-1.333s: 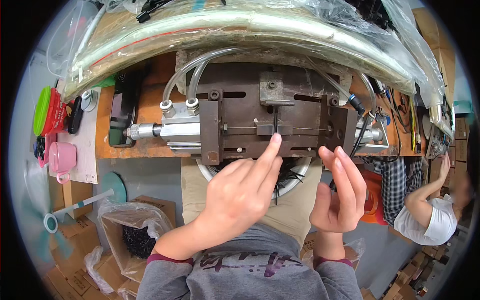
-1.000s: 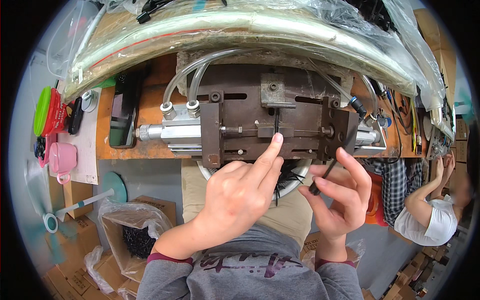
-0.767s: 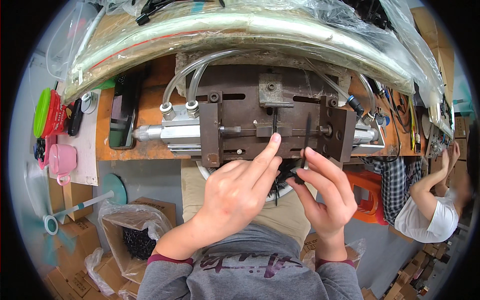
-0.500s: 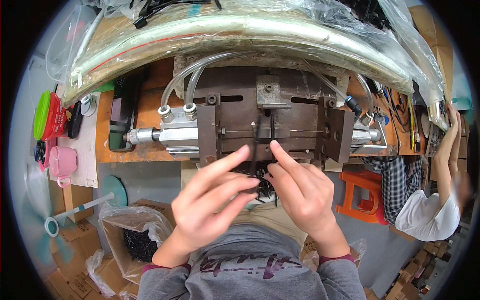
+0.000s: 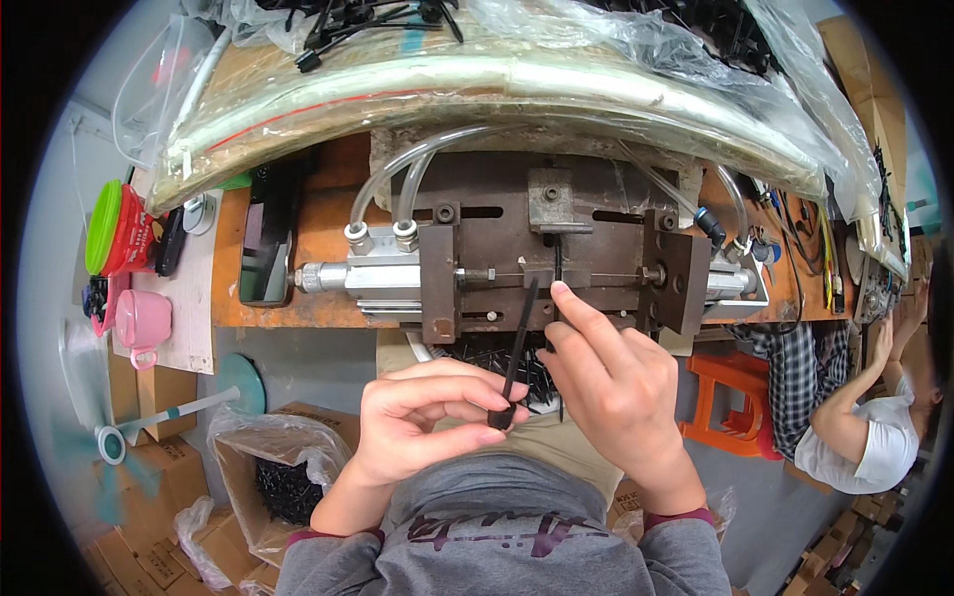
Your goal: Assembling small black plastic components using a pneumatic jig.
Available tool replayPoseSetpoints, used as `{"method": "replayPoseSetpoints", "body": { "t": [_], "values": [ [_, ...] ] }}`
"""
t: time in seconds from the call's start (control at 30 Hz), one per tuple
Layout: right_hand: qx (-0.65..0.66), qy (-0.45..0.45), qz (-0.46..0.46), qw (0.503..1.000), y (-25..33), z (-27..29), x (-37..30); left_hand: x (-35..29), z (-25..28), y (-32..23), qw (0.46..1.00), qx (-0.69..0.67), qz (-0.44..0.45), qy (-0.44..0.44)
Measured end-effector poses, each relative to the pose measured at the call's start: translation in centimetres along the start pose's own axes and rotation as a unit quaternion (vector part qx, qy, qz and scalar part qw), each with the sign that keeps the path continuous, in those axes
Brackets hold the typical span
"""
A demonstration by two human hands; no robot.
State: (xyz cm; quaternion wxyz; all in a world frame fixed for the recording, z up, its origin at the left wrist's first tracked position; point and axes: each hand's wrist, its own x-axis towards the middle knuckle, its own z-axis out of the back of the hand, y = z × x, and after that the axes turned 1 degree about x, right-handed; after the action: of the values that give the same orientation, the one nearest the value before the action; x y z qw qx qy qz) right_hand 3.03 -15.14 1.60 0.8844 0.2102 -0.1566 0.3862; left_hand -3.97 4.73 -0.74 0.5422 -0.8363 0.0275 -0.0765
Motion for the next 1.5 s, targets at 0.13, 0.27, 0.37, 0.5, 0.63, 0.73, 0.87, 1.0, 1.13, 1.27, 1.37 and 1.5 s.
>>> {"method": "replayPoseSetpoints", "body": {
  "t": [0.13,0.27,0.37,0.5,0.63,0.73,0.87,1.0,1.13,1.27,1.37,1.5],
  "values": [
    [0.098,-0.04,-0.056,0.993,-0.1,0.0,-0.4,-0.4,0.0,-0.1,1.0,0.006,0.009,-0.001],
    [0.2,-0.09,-0.093,0.971,0.5,0.4,-0.3,-0.7,0.1,-0.2,0.999,0.043,-0.01,0.005],
    [0.227,-0.111,-0.103,0.962,1.0,0.7,-0.2,-0.7,0.3,-1.1,0.993,0.11,-0.036,0.0],
    [0.32,-0.11,-0.152,0.929,1.5,0.8,-0.7,-0.3,0.4,-2.5,0.982,0.18,-0.062,-0.003],
    [0.586,-0.077,-0.275,0.758,2.5,1.0,0.6,-0.7,0.1,-2.6,0.969,0.228,-0.088,0.021],
    [0.673,-0.038,-0.282,0.683,2.2,0.5,1.1,-1.0,-0.6,-2.7,0.952,0.282,-0.115,0.03],
    [0.674,-0.056,-0.297,0.674,2.2,0.5,1.2,-0.5,-1.5,-2.6,0.921,0.342,-0.181,0.036],
    [0.658,-0.16,-0.276,0.682,3.6,0.2,1.5,-0.8,-1.4,-2.9,0.898,0.35,-0.252,0.091],
    [0.674,-0.431,-0.186,0.57,-5.2,4.2,3.1,-2.2,-0.4,-4.1,0.905,0.331,-0.236,0.126],
    [0.521,-0.354,-0.16,0.76,0.2,3.1,2.1,-1.5,4.7,-9.9,0.769,0.548,-0.308,-0.113],
    [0.495,-0.339,-0.225,0.768,1.1,0.7,0.7,2.9,9.4,-17.1,0.549,0.63,-0.435,-0.336],
    [0.519,-0.33,-0.219,0.758,2.8,0.5,-0.9,5.2,14.7,-22.8,0.306,0.699,-0.465,-0.448]
  ]
}}
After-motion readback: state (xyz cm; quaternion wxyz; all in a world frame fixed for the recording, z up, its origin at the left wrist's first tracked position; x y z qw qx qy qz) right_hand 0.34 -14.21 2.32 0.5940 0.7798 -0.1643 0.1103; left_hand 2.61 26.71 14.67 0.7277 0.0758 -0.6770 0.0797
